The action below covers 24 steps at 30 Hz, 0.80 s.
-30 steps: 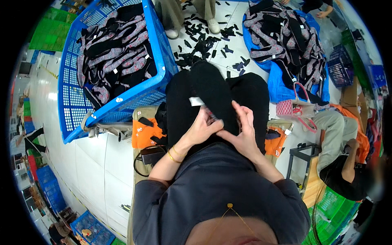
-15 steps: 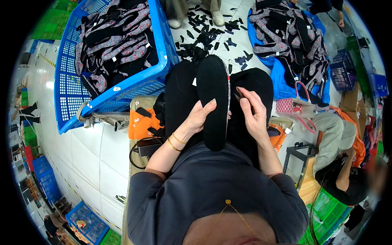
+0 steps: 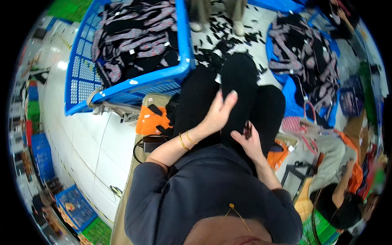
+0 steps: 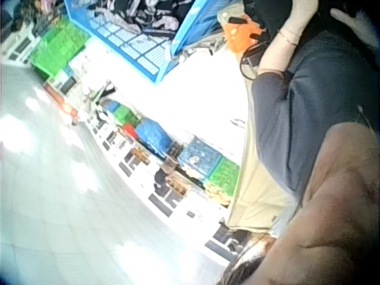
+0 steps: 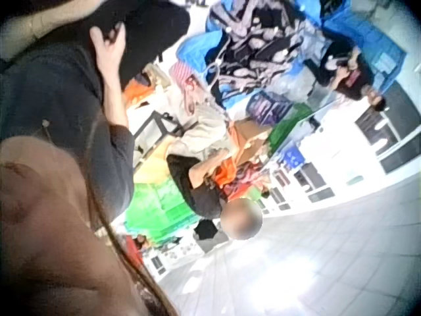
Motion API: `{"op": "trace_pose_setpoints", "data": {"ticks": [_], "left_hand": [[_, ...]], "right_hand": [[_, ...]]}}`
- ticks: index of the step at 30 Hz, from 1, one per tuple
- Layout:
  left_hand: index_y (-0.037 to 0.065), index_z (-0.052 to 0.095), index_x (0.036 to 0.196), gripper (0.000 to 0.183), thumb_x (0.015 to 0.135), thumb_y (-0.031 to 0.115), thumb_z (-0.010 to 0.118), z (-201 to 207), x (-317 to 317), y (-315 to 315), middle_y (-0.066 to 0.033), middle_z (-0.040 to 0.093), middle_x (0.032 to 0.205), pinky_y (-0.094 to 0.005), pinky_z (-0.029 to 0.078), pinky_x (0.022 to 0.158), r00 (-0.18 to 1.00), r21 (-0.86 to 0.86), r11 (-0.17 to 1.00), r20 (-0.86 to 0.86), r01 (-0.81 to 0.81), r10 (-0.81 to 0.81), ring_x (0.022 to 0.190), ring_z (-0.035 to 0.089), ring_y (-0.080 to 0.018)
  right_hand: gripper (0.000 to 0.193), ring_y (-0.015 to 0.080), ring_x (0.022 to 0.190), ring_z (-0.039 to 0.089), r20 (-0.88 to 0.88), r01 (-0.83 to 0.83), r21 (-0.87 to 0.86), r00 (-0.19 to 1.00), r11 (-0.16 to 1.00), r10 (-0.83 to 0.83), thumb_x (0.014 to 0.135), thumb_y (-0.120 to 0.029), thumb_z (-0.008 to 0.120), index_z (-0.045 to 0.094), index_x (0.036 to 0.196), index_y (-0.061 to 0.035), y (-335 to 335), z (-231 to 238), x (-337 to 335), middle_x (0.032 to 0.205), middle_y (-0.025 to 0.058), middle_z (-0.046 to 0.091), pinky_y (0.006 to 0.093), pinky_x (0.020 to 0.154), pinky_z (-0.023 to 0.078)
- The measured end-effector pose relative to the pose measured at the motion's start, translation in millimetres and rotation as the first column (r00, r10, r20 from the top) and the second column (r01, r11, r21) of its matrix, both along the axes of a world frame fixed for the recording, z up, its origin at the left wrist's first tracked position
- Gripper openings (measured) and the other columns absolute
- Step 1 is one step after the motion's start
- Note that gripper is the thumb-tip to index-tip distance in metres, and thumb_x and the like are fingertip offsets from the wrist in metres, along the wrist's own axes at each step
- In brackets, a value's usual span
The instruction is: The person sits on the floor and assembles floral-patterned slippers by hand. They pick up a slipper sole and a black strap from a blue basket, align the strap onto the sole, and press it down to secure it. The person repeats this process for multiple slippers, handling them one at a time.
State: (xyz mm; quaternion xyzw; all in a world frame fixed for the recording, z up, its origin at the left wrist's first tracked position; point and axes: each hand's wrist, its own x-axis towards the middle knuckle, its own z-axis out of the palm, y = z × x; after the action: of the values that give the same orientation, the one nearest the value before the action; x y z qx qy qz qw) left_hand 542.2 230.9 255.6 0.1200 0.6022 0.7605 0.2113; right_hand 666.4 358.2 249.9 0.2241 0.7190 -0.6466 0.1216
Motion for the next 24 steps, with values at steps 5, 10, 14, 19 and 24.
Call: {"op": "trace_pose_setpoints", "data": {"ticks": [5, 10, 14, 19, 24], "left_hand": [[-0.001, 0.059, 0.118, 0.034, 0.098, 0.026, 0.055, 68.5, -53.9, -74.6, -0.0072, 0.068, 0.093, -0.0263, 0.050, 0.083, 0.782, -0.534, 0.697, -0.104, 0.478, -0.615, 0.088, 0.064, -0.0155], [-0.001, 0.065, 0.112, 0.034, 0.098, 0.028, 0.055, 111.2, -186.2, -152.3, -0.0100, 0.069, 0.100, -0.0263, 0.051, 0.083, 0.906, -0.517, 0.854, -0.329, 0.062, -0.265, 0.092, 0.065, -0.0140], [-0.001, 0.062, 0.117, 0.040, 0.092, 0.030, 0.062, 43.1, -329.0, -217.4, -0.0166, 0.067, 0.105, -0.0351, 0.049, 0.090, 0.870, -0.796, 0.500, -0.469, -0.340, -0.155, 0.098, 0.064, -0.0237], [0.009, 0.035, 0.143, 0.091, 0.069, 0.035, 0.081, -78.6, -417.0, -241.4, -0.0225, 0.036, 0.144, -0.0507, 0.039, 0.102, 0.808, -0.908, -0.237, -0.160, -0.346, -0.567, 0.133, 0.035, -0.0417], [0.016, 0.025, 0.149, 0.108, 0.062, 0.041, 0.084, -175.5, -446.1, -223.8, -0.0204, 0.020, 0.153, -0.0603, 0.025, 0.108, 0.724, -0.724, -0.532, 0.066, -0.439, -0.687, 0.142, 0.018, -0.0401]], "right_hand": [[0.043, 0.0129, 0.098, 0.059, -0.033, 0.169, -0.490, 0.977, 0.855, -0.212, 0.085, -0.011, 0.070, 0.052, 0.122, 0.0000, 15.6, 29.3, -2.3, 0.108, 0.0045, 0.063, 0.0272, 0.089, 0.048], [0.030, 0.0166, 0.082, 0.065, -0.117, 0.658, -0.550, 0.548, 0.514, -0.828, 0.092, -0.017, 0.060, 0.059, 0.118, -0.0038, 117.5, 59.8, -90.4, 0.110, 0.0121, 0.066, 0.0264, 0.061, 0.052], [0.031, 0.0055, 0.060, 0.057, -0.184, 0.395, -0.798, 0.560, 0.455, -0.808, 0.100, -0.020, 0.046, 0.056, 0.125, -0.0038, 168.4, 52.1, -142.6, 0.114, 0.0147, 0.065, 0.0167, 0.034, 0.030], [0.016, 0.0052, 0.039, 0.033, -0.128, 0.325, -0.517, 0.885, 0.792, -0.447, 0.098, -0.017, 0.053, 0.055, 0.105, -0.0032, 76.9, 31.0, -169.5, 0.068, 0.0023, 0.051, 0.0198, 0.034, 0.019], [0.015, 0.0068, 0.039, 0.038, -0.099, 0.460, -0.311, 0.855, 0.832, -0.509, 0.097, -0.015, 0.054, 0.055, 0.104, -0.0017, 92.8, 19.3, -181.5, 0.066, 0.0047, 0.051, 0.0195, 0.034, 0.026]]}}
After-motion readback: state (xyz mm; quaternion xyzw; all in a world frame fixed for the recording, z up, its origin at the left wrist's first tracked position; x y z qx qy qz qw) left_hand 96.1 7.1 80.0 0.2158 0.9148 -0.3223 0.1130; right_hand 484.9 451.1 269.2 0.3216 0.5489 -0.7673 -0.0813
